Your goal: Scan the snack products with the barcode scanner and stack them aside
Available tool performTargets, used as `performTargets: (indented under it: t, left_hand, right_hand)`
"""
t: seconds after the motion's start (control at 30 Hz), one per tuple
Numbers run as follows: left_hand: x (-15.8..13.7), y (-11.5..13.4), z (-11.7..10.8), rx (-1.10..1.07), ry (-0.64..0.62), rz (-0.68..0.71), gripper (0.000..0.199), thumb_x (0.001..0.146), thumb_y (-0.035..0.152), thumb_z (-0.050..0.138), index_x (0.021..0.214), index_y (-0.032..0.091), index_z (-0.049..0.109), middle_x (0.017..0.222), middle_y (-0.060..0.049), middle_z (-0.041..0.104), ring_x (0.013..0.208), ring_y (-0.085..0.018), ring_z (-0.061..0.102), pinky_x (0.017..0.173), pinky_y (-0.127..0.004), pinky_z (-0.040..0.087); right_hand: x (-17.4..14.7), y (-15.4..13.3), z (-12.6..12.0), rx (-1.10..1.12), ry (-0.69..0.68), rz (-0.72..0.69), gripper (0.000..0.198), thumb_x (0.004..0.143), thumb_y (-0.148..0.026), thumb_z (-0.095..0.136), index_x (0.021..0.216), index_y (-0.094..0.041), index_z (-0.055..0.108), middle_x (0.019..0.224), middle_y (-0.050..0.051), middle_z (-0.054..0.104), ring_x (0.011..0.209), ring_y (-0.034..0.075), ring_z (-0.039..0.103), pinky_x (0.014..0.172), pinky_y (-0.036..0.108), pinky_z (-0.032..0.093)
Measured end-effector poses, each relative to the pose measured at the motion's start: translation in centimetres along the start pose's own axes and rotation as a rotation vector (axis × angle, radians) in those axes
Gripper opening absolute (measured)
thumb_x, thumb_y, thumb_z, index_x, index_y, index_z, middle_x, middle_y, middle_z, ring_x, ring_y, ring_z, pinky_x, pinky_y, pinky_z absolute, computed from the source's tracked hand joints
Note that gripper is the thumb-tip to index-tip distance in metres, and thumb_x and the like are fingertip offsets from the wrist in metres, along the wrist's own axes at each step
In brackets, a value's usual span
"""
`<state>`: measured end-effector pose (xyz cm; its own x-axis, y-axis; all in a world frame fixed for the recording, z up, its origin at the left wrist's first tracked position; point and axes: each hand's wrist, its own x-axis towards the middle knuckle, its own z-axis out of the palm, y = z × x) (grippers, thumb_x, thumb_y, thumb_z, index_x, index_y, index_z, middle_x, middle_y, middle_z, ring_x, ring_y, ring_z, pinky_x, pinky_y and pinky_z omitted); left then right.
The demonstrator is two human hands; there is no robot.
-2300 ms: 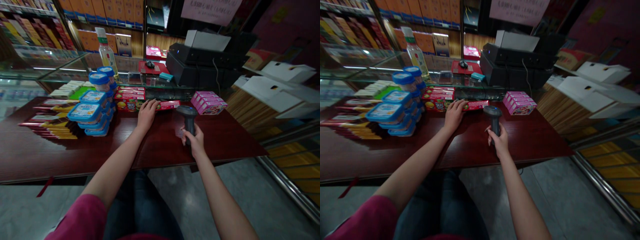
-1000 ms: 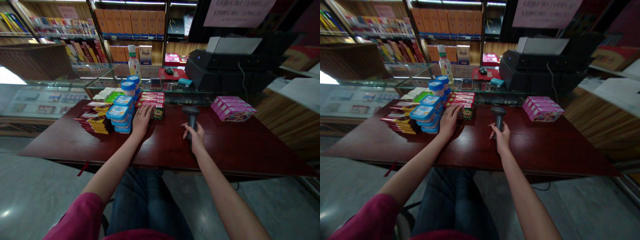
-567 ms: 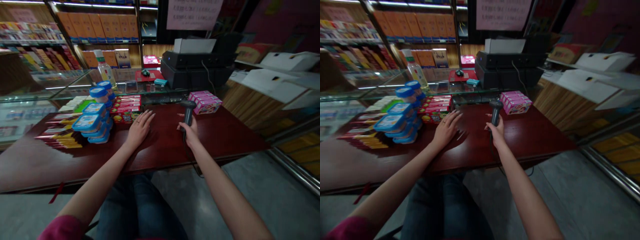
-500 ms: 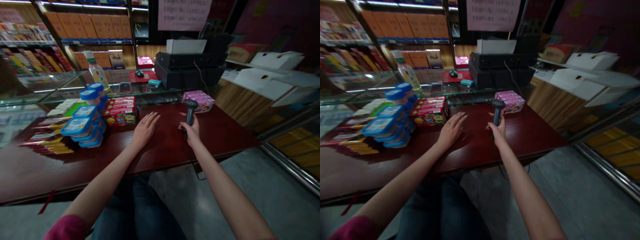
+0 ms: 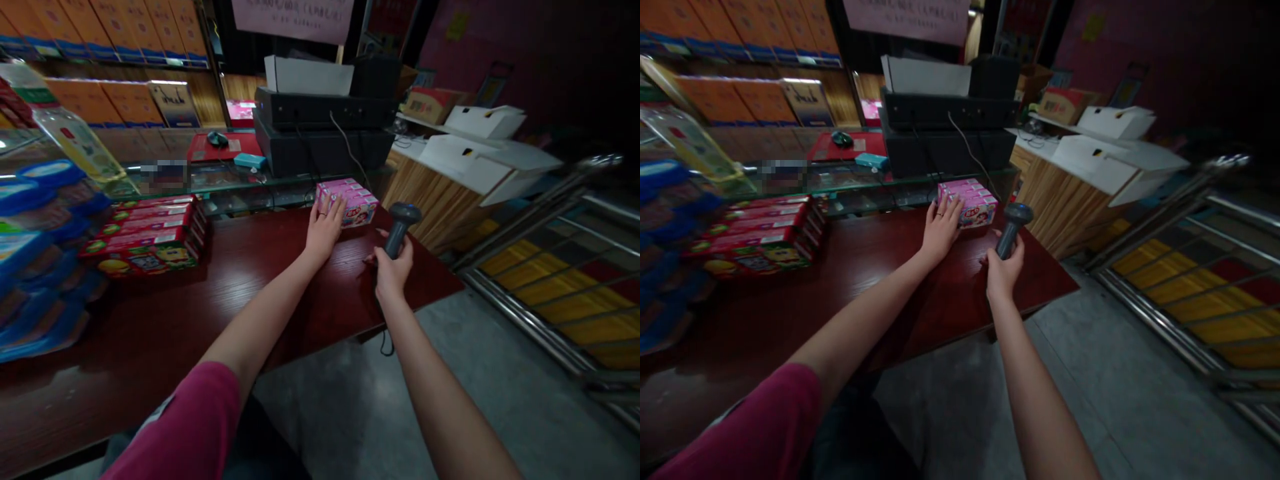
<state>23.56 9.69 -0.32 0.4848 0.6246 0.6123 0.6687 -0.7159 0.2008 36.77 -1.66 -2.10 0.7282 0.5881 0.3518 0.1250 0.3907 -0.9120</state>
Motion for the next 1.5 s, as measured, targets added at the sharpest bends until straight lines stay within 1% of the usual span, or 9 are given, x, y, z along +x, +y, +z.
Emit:
performTargets:
  t: [0.2,0.33,0.53,0.67,0.77,0.93,1.23,1.37,1.5]
  left_hand:
    - [-0.6,0.0,-1.2,-0.074,-0.013,-0.019,0.042,0.103,0.016,0.053,0.144,0.023,0.061,0.154,-0.010,0.062,0.133,-0.027,0.065,0.113,-0.045,0.052]
    - [-2.7,-0.8,-3.4,-0.046,0.003,-0.078,0.049,0.101,0.012,0.053,0.149,0.021,0.057,0.148,-0.012,0.065,0.122,-0.027,0.069,0.103,-0.039,0.057]
    - [-9.1,-6.5,-9.6,0.041,0.016,-0.085,0.049,0.102,0.013,0.049,0.148,0.025,0.058,0.141,-0.007,0.067,0.117,-0.022,0.070,0.096,-0.031,0.058]
    - [-13.0,-10.6,-13.3,0.067,0.063,-0.175,0.050,0.100,0.013,0.049,0.146,0.029,0.058,0.141,-0.007,0.066,0.121,-0.022,0.068,0.099,-0.031,0.059]
    - [-14.4,-12.3,-14.9,0.051,0.097,-0.233,0.050,0.099,0.011,0.049,0.145,0.029,0.060,0.141,-0.008,0.065,0.124,-0.023,0.066,0.102,-0.033,0.058]
    - [-14.6,-13.4,-15.7,0.003,0.131,-0.352,0.049,0.098,0.007,0.047,0.141,0.028,0.061,0.142,-0.007,0.064,0.126,-0.022,0.065,0.102,-0.032,0.056]
    - [-14.2,-14.3,-15.2,-0.110,0.181,-0.378,0.049,0.095,0.004,0.043,0.133,0.027,0.065,0.136,-0.007,0.064,0.119,-0.023,0.065,0.101,-0.033,0.056]
    - [-14.6,-13.8,-15.3,-0.088,0.151,-0.346,0.050,0.097,0.006,0.042,0.139,0.023,0.063,0.139,-0.010,0.063,0.123,-0.024,0.063,0.104,-0.036,0.055]
    - [-16.7,-13.0,-16.6,-0.039,0.112,-0.194,0.048,0.103,0.014,0.045,0.148,0.022,0.058,0.145,-0.013,0.062,0.128,-0.026,0.061,0.110,-0.041,0.052]
  right_hand:
    - [-0.2,-0.5,0.1,0.035,-0.010,0.028,0.058,0.069,-0.020,0.071,0.124,-0.027,0.055,0.122,0.005,0.074,0.052,0.009,0.058,0.051,0.027,0.056]
    - [-0.3,-1.6,-0.2,0.092,-0.005,0.111,0.048,0.066,-0.024,0.073,0.112,-0.025,0.058,0.116,0.004,0.076,0.050,0.009,0.057,0.049,0.027,0.052]
    - [-2.5,-4.7,-1.2,0.188,-0.448,0.292,0.026,0.073,-0.032,0.071,0.096,-0.021,0.067,0.096,0.004,0.075,0.050,0.010,0.052,0.047,0.027,0.043]
    - [-6.6,-5.7,2.1,0.224,-0.632,0.373,0.024,0.079,-0.035,0.071,0.099,-0.022,0.071,0.060,-0.003,0.057,0.045,0.011,0.045,0.045,0.026,0.036]
    - [-10.1,-5.8,6.0,0.272,-0.669,0.400,0.025,0.077,-0.036,0.073,0.098,-0.022,0.069,0.079,0.000,0.068,0.043,0.008,0.044,0.043,0.025,0.036]
    - [-13.4,-5.7,9.5,0.298,-0.669,0.413,0.026,0.074,-0.033,0.079,0.092,-0.022,0.064,0.094,0.000,0.072,0.040,0.004,0.046,0.036,0.023,0.033]
    - [-13.9,-5.6,9.4,0.254,-0.664,0.366,0.028,0.075,-0.031,0.081,0.096,-0.022,0.064,0.093,-0.003,0.070,0.039,0.004,0.048,0.031,0.020,0.029]
    - [-13.9,-5.7,9.5,0.278,-0.648,0.362,0.027,0.074,-0.031,0.082,0.093,-0.022,0.065,0.090,-0.002,0.072,0.039,0.005,0.050,0.032,0.020,0.031]
    - [-13.8,-5.9,9.4,0.314,-0.574,0.343,0.025,0.071,-0.029,0.082,0.088,-0.022,0.066,0.088,-0.002,0.074,0.038,0.006,0.052,0.033,0.021,0.034]
